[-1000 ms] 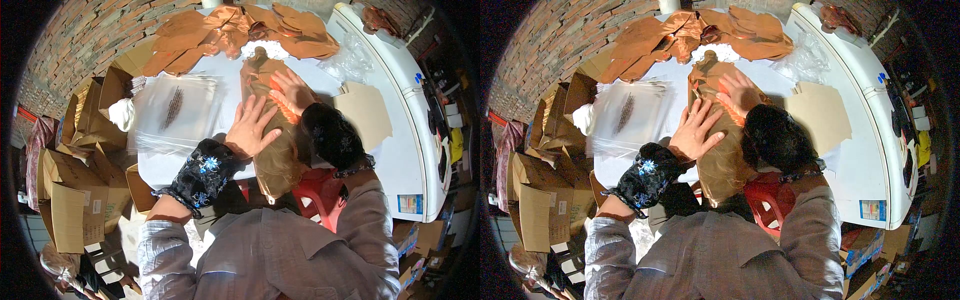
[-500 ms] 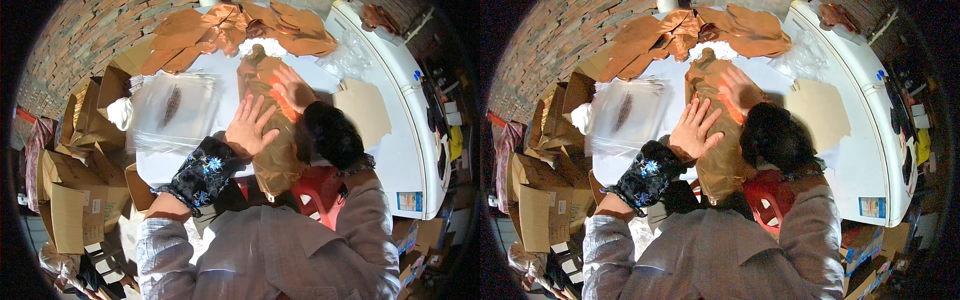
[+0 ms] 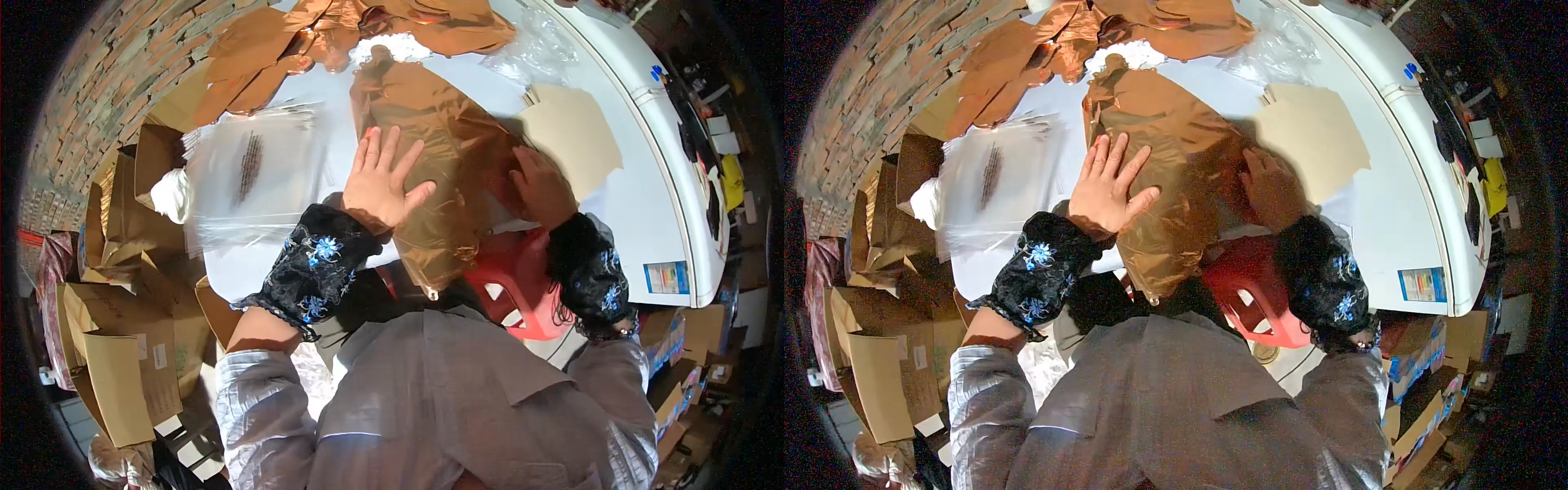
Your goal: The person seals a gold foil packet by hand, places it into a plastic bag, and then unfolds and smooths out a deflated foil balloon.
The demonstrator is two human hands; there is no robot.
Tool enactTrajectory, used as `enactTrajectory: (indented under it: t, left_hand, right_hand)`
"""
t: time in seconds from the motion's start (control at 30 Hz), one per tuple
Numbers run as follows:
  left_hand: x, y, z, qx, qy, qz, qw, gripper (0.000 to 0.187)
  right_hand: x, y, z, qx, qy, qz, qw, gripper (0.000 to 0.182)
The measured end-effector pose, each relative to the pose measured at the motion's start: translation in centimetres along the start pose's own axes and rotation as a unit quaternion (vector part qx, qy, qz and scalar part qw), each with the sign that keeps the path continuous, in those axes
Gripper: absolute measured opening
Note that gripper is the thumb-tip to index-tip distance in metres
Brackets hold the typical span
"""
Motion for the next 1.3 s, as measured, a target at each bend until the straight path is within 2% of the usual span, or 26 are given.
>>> enactTrajectory:
  t: [0.03, 0.13, 0.23, 0.27, 0.33, 0.4, 0.43, 0.5, 0.57, 0.77, 0.93, 0.97, 1.07, 1.1, 1.17, 1.23, 1.3]
  left_hand:
    - [0.0, 0.0, 0.0, -0.002, -0.002, 0.002, 1.0, 0.07]
    - [0.3, 0.0, 0.0, -0.003, 0.0, 0.005, 1.0, 0.07]
    - [0.2, 0.1, -0.1, -0.011, 0.007, 0.007, 1.0, 0.071]
    - [0.1, 0.0, -0.2, -0.015, 0.008, 0.009, 1.0, 0.072]
    - [-0.3, -0.1, -0.3, -0.003, 0.017, -0.023, 1.0, 0.071]
    - [-0.3, 0.0, -0.2, 0.003, 0.009, -0.055, 0.998, 0.07]
    - [-0.3, 0.0, -0.3, -0.002, 0.079, -0.055, 0.995, 0.068]
    - [0.3, -0.1, -0.2, -0.006, 0.087, -0.015, 0.996, 0.068]
    - [1.3, -0.1, 0.1, -0.026, 0.071, 0.051, 0.996, 0.065]
    - [1.7, 0.0, 0.2, -0.029, 0.118, 0.04, 0.992, 0.06]
    - [1.3, 0.1, 0.4, -0.018, 0.096, 0.011, 0.995, 0.059]
    - [1.3, 0.0, 0.3, -0.018, 0.089, 0.009, 0.996, 0.059]
    - [1.0, 0.0, 0.3, -0.033, 0.071, 0.018, 0.997, 0.06]
    - [1.0, -0.1, 0.4, -0.024, 0.07, 0.003, 0.997, 0.06]
    - [1.0, 0.0, 0.4, -0.024, 0.072, 0.0, 0.997, 0.059]
    - [1.0, -0.1, 0.5, -0.022, 0.057, -0.013, 0.998, 0.059]
    - [0.9, 0.0, 0.5, -0.026, 0.052, -0.014, 0.998, 0.059]
  right_hand:
    - [0.4, 0.2, -0.4, 0.015, 0.013, 0.028, 0.999, 0.035]
    - [1.5, -1.1, -3.2, -0.006, -0.137, -0.045, 0.99, 0.038]
    - [1.0, -4.8, -9.1, 0.113, -0.13, -0.099, 0.98, 0.04]
    - [2.0, -6.0, -11.5, 0.216, -0.156, -0.01, 0.964, 0.042]
    - [0.7, -8.5, -14.5, 0.311, -0.178, 0.046, 0.932, 0.045]
    - [-3.7, -11.4, -15.9, 0.303, -0.172, -0.019, 0.937, 0.049]
    - [-5.4, -12.6, -15.9, 0.301, -0.157, -0.046, 0.94, 0.051]
    - [-8.5, -14.5, -15.9, 0.294, -0.126, -0.103, 0.942, 0.054]
    - [-10.1, -15.8, -15.3, 0.272, -0.163, -0.122, 0.941, 0.055]
    - [-11.1, -16.3, -14.7, 0.273, -0.215, -0.138, 0.927, 0.057]
    - [-11.1, -16.2, -14.4, 0.273, -0.237, -0.149, 0.921, 0.058]
    - [-10.6, -16.3, -14.0, 0.275, -0.269, -0.112, 0.916, 0.055]
    - [-5.2, -15.0, -12.0, 0.238, -0.207, 0.002, 0.949, 0.048]
    - [-2.3, -13.7, -10.7, 0.272, -0.214, 0.093, 0.934, 0.038]
    - [0.3, -10.4, -6.1, 0.101, -0.218, 0.071, 0.968, 0.027]
    - [4.1, -5.1, -2.2, 0.008, -0.176, 0.126, 0.976, 0.02]
    - [5.5, 0.7, 1.1, -0.135, -0.152, 0.076, 0.976, 0.019]
Point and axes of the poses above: each hand's wrist, its own y-axis away from the middle knuckle, its own x-axis out of the back of the hand, z = x × y, the point moved 8 cm from there along -y, towards the middle knuckle, and after that the axes turned 2 degrees about y, right-handed, at the moved point
